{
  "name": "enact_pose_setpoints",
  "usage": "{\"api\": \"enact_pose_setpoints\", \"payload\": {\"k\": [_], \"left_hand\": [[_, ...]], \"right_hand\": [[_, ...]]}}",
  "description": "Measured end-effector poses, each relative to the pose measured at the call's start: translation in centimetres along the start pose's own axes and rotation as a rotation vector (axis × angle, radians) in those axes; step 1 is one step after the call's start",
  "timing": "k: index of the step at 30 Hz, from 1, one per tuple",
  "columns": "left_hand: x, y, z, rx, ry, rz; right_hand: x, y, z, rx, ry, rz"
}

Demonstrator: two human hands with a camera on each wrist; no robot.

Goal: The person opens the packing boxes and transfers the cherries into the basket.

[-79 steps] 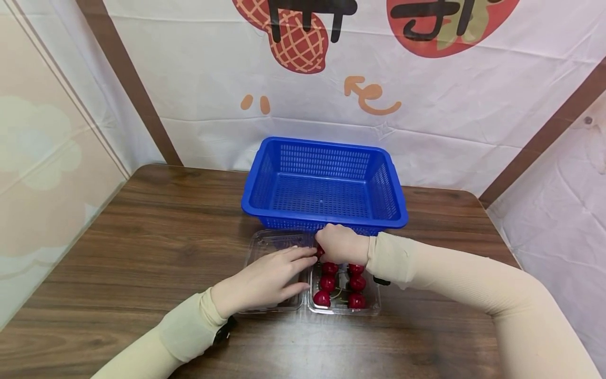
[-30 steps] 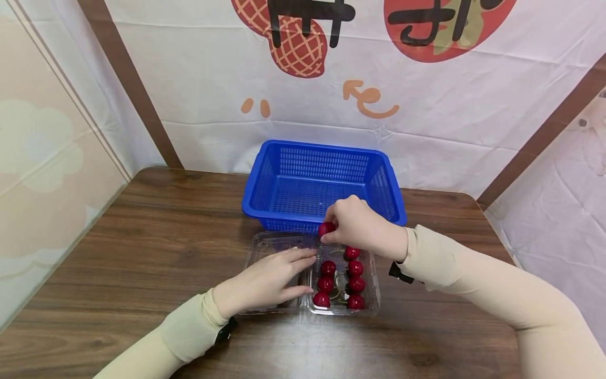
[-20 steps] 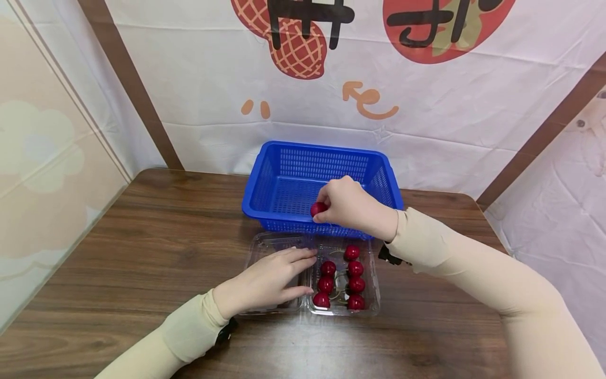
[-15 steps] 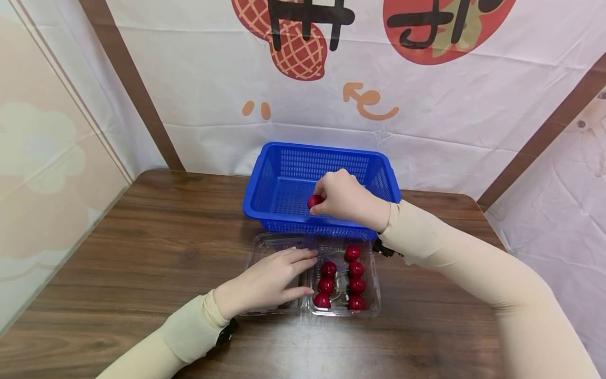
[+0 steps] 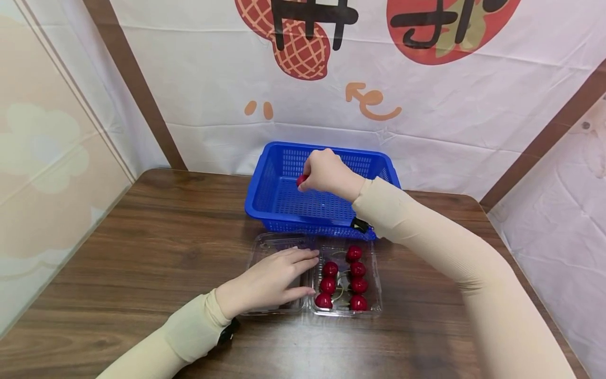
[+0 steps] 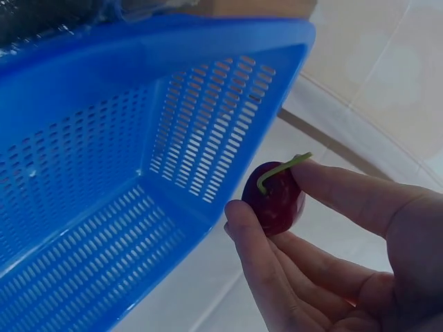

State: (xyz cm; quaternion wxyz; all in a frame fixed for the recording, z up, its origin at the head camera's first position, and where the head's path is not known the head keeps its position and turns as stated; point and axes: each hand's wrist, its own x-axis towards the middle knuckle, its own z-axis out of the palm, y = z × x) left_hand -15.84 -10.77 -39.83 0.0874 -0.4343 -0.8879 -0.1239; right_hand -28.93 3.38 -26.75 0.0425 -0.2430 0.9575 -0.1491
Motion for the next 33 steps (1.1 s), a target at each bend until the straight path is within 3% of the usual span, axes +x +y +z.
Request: {"api": "enact_pose_setpoints", "payload": {"k": [8, 25, 33], "left_hand": [[-0.1, 0.1, 0.0, 0.023, 0.010, 0.012], [0.0, 0.2, -0.1, 0.017, 0.025, 0.026], [-0.1, 0.2, -0.2, 0.009, 0.001, 0.009]], "right_hand": [[2.2, -0.6, 0.3, 0.034, 0.013, 0.041], [6.4, -0.1, 1.7, -0.059, 0.003, 0.194], [7.9, 0.1, 2.6, 0.005, -0.039, 0.261]]}}
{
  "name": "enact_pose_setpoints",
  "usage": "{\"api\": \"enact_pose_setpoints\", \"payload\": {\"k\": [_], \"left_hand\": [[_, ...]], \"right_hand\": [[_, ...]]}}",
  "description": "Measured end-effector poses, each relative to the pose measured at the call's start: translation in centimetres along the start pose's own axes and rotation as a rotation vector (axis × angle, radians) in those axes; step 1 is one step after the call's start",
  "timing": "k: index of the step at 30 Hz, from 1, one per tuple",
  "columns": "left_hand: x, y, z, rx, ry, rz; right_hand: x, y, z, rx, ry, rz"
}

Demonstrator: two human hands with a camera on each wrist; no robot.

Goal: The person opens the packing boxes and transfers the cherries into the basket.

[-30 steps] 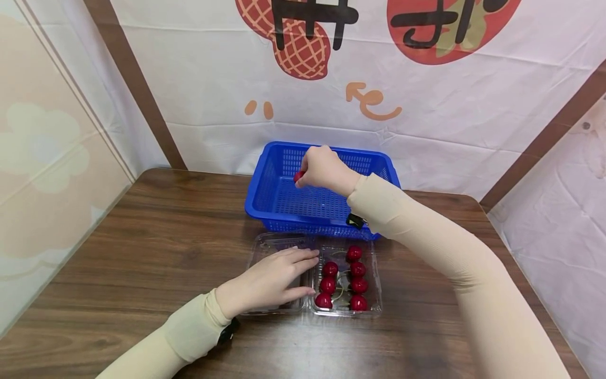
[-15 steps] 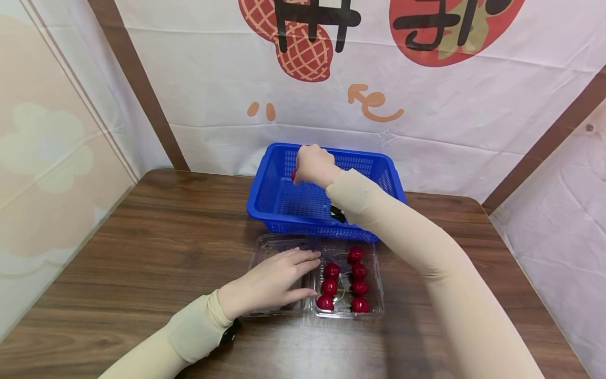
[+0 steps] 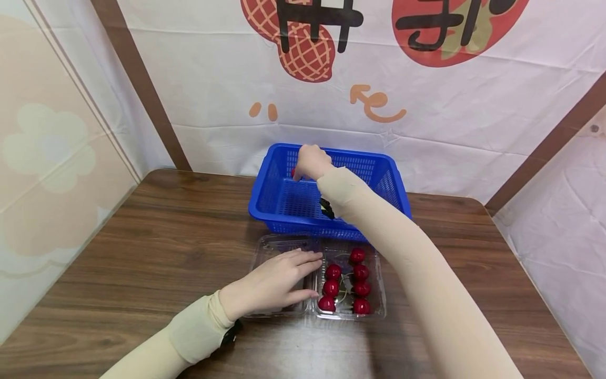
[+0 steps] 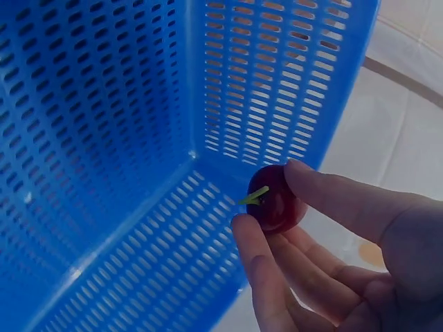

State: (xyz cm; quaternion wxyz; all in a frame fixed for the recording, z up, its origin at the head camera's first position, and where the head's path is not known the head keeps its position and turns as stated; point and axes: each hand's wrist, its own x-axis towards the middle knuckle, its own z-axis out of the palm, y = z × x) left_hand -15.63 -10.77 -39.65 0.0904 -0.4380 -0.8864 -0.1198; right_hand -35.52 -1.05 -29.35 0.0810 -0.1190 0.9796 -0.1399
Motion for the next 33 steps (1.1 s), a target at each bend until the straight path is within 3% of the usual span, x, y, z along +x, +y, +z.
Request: {"api": "enact_pose_setpoints", "payload": {"k": [12, 21, 25, 33], "left_hand": [[0.0, 0.0, 0.1, 0.002, 0.001, 0.010], [-0.1, -0.1, 0.0, 0.004, 0.006, 0.013], [-0.1, -0.1, 0.0, 0.004, 0.008, 0.013], [-0.1, 0.0, -0.1, -0.003, 0.002, 0.007]], "right_hand": [[2.6, 1.3, 2.2, 0.003, -0.009, -0.133], [3.7, 1.7, 3.4, -0.062, -0.143, -0.345], [3.9, 1.5, 3.7, -0.072, -0.213, -0.351], [4.3, 1.3, 4.9, -0.009, -0.328, -0.282]]}}
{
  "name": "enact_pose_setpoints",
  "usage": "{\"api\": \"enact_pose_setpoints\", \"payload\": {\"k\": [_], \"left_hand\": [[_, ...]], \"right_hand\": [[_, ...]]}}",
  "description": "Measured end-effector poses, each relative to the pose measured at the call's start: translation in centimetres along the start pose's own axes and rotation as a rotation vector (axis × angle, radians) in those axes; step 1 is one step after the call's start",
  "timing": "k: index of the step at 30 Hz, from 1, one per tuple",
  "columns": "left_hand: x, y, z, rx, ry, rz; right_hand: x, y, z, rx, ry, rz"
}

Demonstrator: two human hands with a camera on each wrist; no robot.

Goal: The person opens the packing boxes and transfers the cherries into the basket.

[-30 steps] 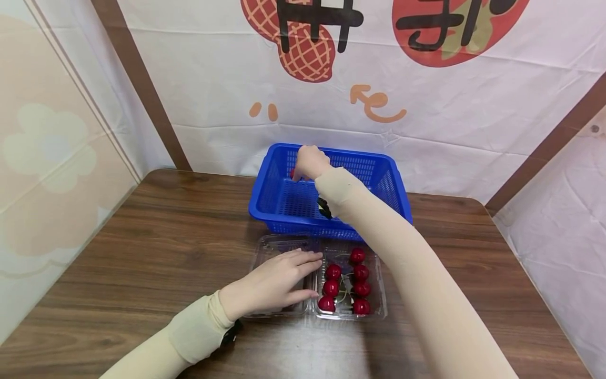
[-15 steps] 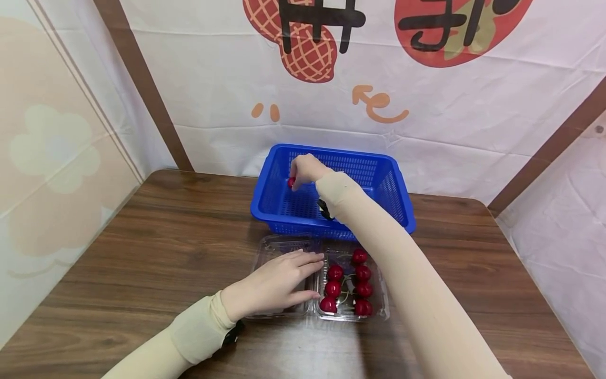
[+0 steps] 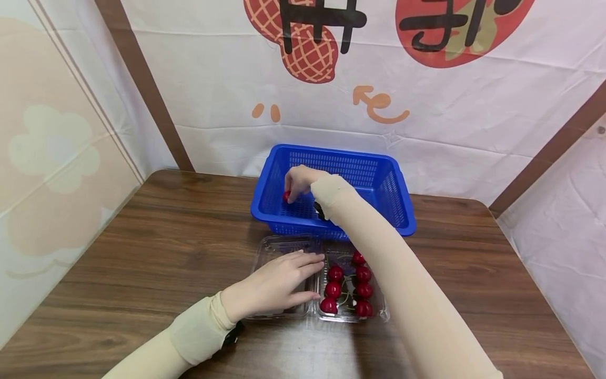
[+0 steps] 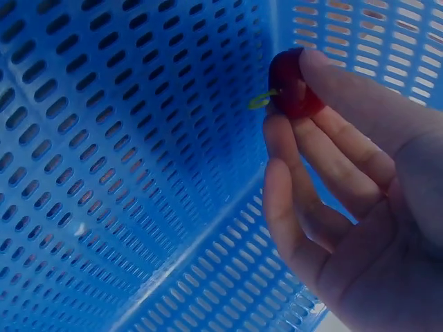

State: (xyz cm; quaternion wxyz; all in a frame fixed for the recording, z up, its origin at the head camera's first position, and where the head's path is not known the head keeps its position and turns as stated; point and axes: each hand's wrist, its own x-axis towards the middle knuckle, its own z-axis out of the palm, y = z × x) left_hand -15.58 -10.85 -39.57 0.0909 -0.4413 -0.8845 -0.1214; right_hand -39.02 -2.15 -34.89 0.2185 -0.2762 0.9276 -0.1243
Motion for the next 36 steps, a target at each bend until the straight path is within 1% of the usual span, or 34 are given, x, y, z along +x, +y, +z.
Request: {"api": "enact_pose_setpoints", "payload": {"k": [2, 7, 11, 16, 18, 23, 29, 36], "left_hand": [[0.0, 0.1, 0.0, 0.000, 0.001, 0.003], [0.0, 0.2, 0.0, 0.010, 0.006, 0.011], [0.0, 0.2, 0.1, 0.023, 0.012, 0.018], [0.0, 0.2, 0.1, 0.016, 0.010, 0.018], [0.0, 0.2, 0.1, 0.017, 0.009, 0.019], [0.1, 0.2, 0.1, 0.013, 0.016, 0.017], [0.1, 0.1, 0.1, 0.026, 0.014, 0.019], [0.1, 0.0, 0.2, 0.032, 0.019, 0.019]], "right_hand": [[0.2, 0.0, 0.2, 0.001, -0.012, 0.021], [0.4, -0.1, 0.7, 0.009, -0.018, 0.035], [0.3, -0.1, 1.0, 0.010, -0.020, 0.026], [0.3, -0.1, 1.2, 0.033, -0.031, 0.016], [0.6, -0.1, 1.3, 0.035, -0.044, 0.027], [1.0, -0.1, 1.3, 0.038, -0.052, 0.038], [0.7, -0.2, 1.1, 0.055, -0.051, 0.031], [0.1, -0.6, 0.6, 0.110, -0.066, 0.025]]}}
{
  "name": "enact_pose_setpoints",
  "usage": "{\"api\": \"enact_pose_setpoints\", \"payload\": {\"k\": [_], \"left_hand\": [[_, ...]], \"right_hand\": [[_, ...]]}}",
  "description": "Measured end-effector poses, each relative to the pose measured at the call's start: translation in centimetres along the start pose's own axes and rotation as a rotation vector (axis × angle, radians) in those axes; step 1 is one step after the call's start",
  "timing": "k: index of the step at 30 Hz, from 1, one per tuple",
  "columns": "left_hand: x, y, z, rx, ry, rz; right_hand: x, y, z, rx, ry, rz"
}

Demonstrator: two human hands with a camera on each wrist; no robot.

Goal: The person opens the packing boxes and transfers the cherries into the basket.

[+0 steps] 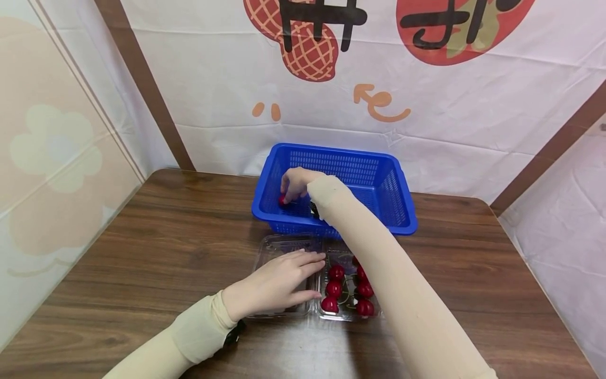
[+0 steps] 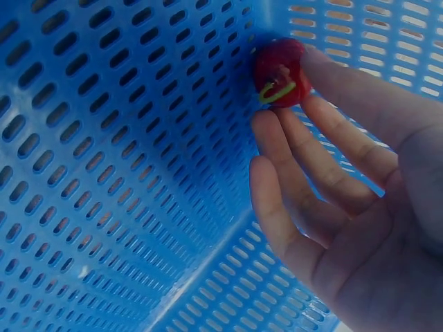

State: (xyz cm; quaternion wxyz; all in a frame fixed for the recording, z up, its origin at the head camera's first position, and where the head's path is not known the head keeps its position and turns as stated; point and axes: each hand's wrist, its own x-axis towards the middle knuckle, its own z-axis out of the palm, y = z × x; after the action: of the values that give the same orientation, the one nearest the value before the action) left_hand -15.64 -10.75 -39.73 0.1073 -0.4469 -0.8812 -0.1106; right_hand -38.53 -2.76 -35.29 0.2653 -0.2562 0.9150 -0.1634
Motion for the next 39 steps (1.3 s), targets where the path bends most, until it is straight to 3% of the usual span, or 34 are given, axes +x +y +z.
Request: {"api": "enact_pose_setpoints", "payload": {"k": [8, 17, 28, 39], "left_hand": [[0.2, 0.0, 0.2, -0.030, -0.005, -0.003], [0.3, 0.0, 0.3, -0.036, -0.013, -0.009], [0.3, -0.1, 0.2, -0.032, -0.008, -0.014], [0.2, -0.2, 0.2, -0.019, -0.001, -0.011]], "right_hand": [[-0.1, -0.1, -0.4, -0.036, -0.002, 0.030], [-1.4, -0.6, -1.7, -0.076, 0.009, -0.049], [-5.1, -2.7, -3.6, -0.250, 0.038, -0.198], [-10.2, -5.0, -4.0, -0.380, 0.065, -0.294]]}}
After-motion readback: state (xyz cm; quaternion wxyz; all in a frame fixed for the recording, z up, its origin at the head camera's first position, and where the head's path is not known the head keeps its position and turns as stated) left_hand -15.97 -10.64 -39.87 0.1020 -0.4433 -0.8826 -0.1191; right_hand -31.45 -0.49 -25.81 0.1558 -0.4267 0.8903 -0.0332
